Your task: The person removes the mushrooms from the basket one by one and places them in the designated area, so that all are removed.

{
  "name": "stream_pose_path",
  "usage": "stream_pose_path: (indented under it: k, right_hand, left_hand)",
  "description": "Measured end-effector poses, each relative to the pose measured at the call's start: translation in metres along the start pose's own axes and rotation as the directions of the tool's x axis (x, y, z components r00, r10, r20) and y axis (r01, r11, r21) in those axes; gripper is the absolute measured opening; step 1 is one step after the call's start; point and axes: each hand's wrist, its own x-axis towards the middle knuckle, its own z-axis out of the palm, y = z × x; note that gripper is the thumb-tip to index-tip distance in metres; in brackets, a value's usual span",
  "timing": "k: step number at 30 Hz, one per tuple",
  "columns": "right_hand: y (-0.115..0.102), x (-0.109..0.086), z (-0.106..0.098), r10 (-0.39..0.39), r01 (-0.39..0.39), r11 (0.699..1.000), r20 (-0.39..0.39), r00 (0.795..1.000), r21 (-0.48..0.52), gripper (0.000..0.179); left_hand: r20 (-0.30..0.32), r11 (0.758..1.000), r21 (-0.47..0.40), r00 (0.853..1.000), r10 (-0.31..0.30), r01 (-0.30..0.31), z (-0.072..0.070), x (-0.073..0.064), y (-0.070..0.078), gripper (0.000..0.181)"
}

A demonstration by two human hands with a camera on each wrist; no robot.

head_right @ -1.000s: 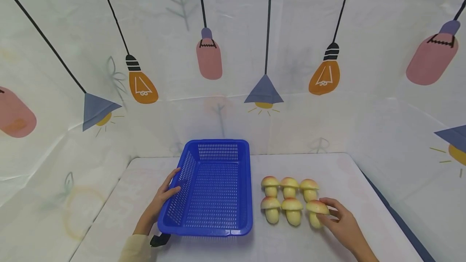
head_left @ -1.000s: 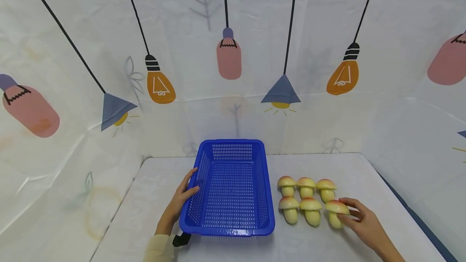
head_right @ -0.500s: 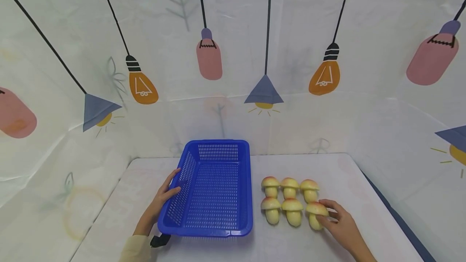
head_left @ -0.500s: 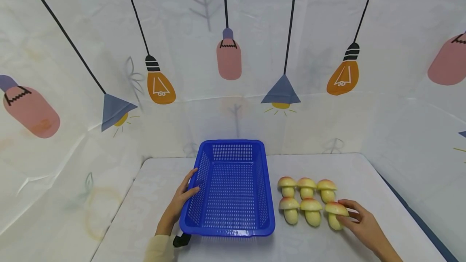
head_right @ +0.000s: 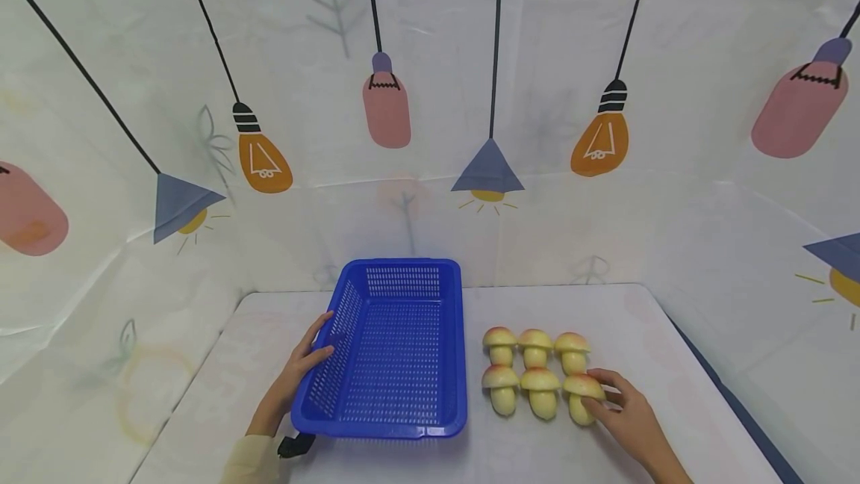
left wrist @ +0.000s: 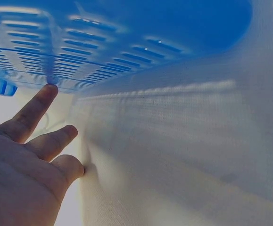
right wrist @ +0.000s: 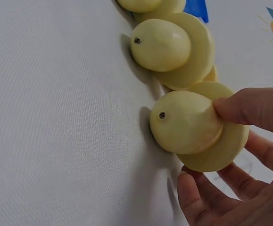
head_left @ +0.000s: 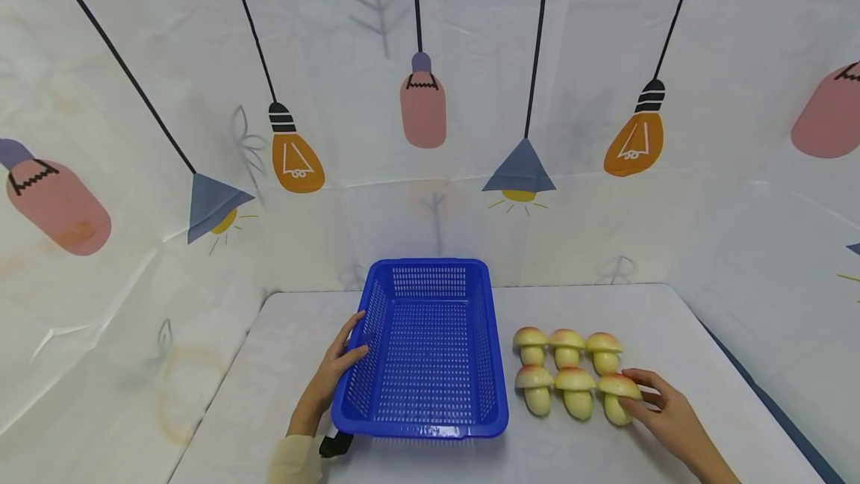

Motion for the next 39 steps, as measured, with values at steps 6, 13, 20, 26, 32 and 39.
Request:
stream_pose_path:
  k: [6,13,20,26,32,39]
  right_hand:
    - [-0.0003,0.0007,0.0002,0.004,-0.004,1.0,-0.001,1.0,-0.016,0.059]
    - [0.0012,0.0003,0.0001,0.004,-0.004,1.0,-0.003,1.0,-0.015,0.061]
    - [0.0004,-0.0004,-0.0001,0.024,-0.023,1.0,0.019,1.0,-0.021,0.065]
    - [0.0006,-0.0014,-0.0009,0.015,-0.014,0.999,0.02,1.0,-0.029,0.067]
    - [0.002,-0.0019,-0.0011,-0.004,0.005,0.999,0.024,1.0,-0.035,0.068]
    - [-0.0012,-0.0025,-0.004,0.019,-0.018,0.999,0.052,0.998,-0.031,0.073]
  left_hand:
    - [0.0,1.0,0.0,1.0,-0.003,0.003,0.0009,-0.0006,0.0011,0.068]
    - [0.0,1.0,0.007,1.0,0.0,0.0,0.0017,-0.0005,0.0014,0.068]
    - [-0.003,1.0,0.014,1.0,0.002,-0.002,0.0019,-0.0004,0.0009,0.068]
    - [0.0,1.0,0.012,1.0,0.007,-0.007,0.0018,0.0001,0.0011,0.069]
    - [0.008,1.0,-0.004,1.0,-0.003,0.003,0.0007,0.001,0.0002,0.069]
    - [0.004,0.996,0.088,1.0,-0.012,0.012,-0.0049,0.0025,0.0001,0.069]
